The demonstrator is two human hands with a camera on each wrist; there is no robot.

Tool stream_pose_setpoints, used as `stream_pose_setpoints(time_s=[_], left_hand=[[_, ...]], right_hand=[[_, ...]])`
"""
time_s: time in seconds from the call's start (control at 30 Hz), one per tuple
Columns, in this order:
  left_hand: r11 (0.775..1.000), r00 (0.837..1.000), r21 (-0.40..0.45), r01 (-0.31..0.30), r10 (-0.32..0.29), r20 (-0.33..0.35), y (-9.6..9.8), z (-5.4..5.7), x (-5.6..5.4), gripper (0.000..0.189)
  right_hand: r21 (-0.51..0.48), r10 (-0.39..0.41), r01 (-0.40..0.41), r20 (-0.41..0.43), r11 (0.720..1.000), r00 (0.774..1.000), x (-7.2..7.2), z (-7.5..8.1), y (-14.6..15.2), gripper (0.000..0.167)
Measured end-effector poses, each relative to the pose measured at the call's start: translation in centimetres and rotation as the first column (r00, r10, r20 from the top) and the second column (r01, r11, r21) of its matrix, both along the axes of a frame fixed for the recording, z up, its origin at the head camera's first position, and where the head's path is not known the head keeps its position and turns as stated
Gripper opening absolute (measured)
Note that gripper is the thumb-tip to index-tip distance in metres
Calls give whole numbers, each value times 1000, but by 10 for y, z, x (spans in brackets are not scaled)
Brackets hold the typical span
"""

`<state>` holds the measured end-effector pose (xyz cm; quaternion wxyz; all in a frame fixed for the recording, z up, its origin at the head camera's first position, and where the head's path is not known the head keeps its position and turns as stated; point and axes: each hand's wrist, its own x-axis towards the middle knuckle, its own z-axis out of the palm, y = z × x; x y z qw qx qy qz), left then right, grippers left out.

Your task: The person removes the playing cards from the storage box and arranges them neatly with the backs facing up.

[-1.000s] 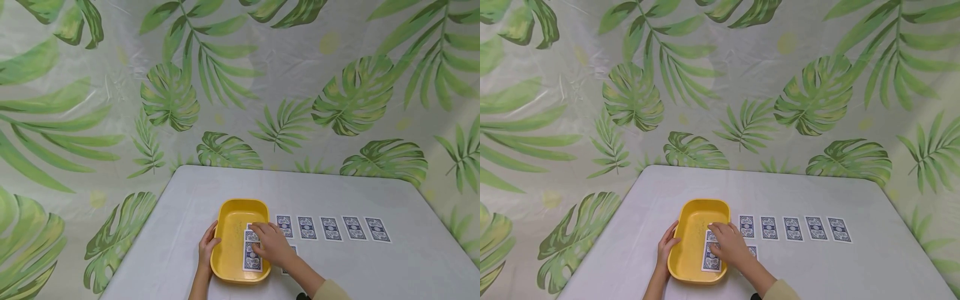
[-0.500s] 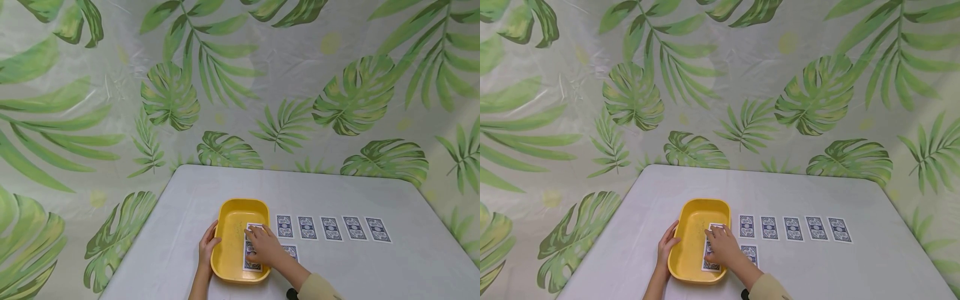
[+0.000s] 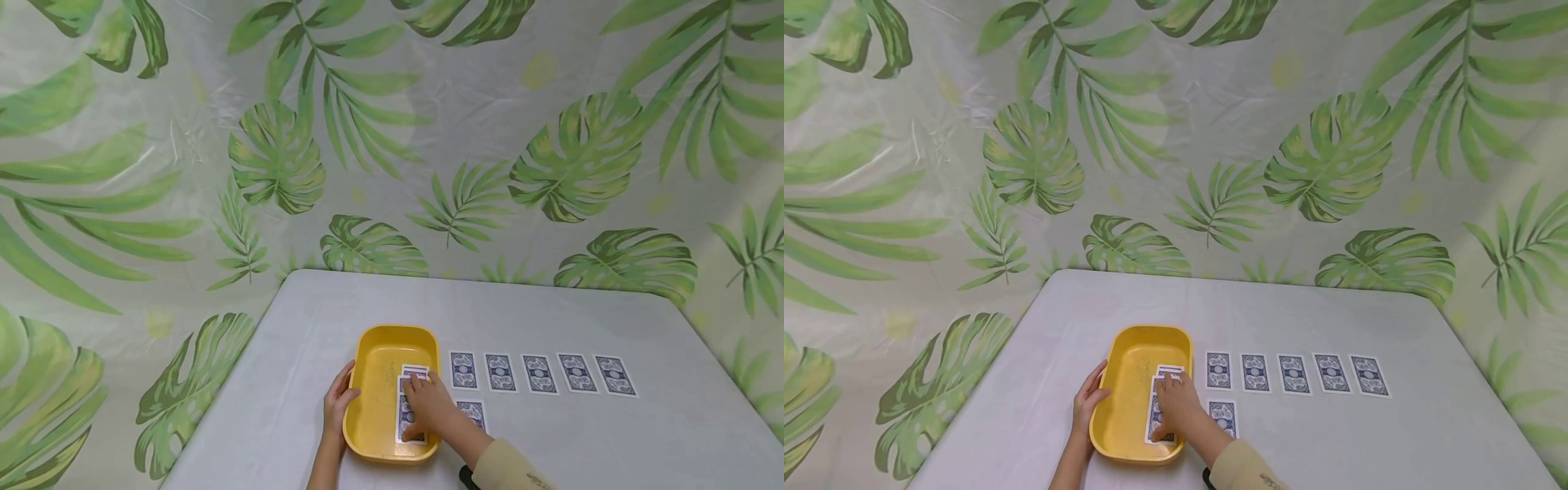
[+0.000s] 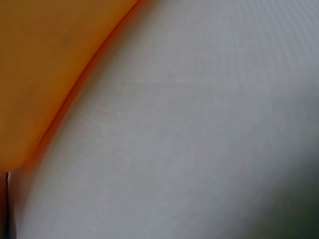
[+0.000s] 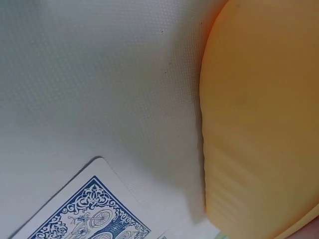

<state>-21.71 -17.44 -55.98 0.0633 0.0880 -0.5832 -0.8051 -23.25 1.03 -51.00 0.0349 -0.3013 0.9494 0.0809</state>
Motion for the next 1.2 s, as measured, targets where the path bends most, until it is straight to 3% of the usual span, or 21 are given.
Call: stream_pose_setpoints(time_s=[0.17,0.37,0.6,0.9,1.2], left_hand=[[1000,1000,-15,-5,5,6,0,-1,0,55],[1000,1000,-30,-9,8,-3,0,-1,1,55],[1000,999,-24,11,-12,-31,-1,-2,1,55],[1000,1000,-17,-8,8,-11,0,-3,0,55],[1000,1000,-11,-10,10,3,-1,-4,0,55]], right_hand=[[68,23,-20,-37,998,999,-1,-2,-1,98],[65,40,-37,-53,997,998,1,-2,-2,91],[52,89,-82,-154,995,984,4,-5,-2,82],[55,90,-83,-136,995,987,5,-5,-4,75],[73,110,-104,-76,992,991,6,0,-2,85]])
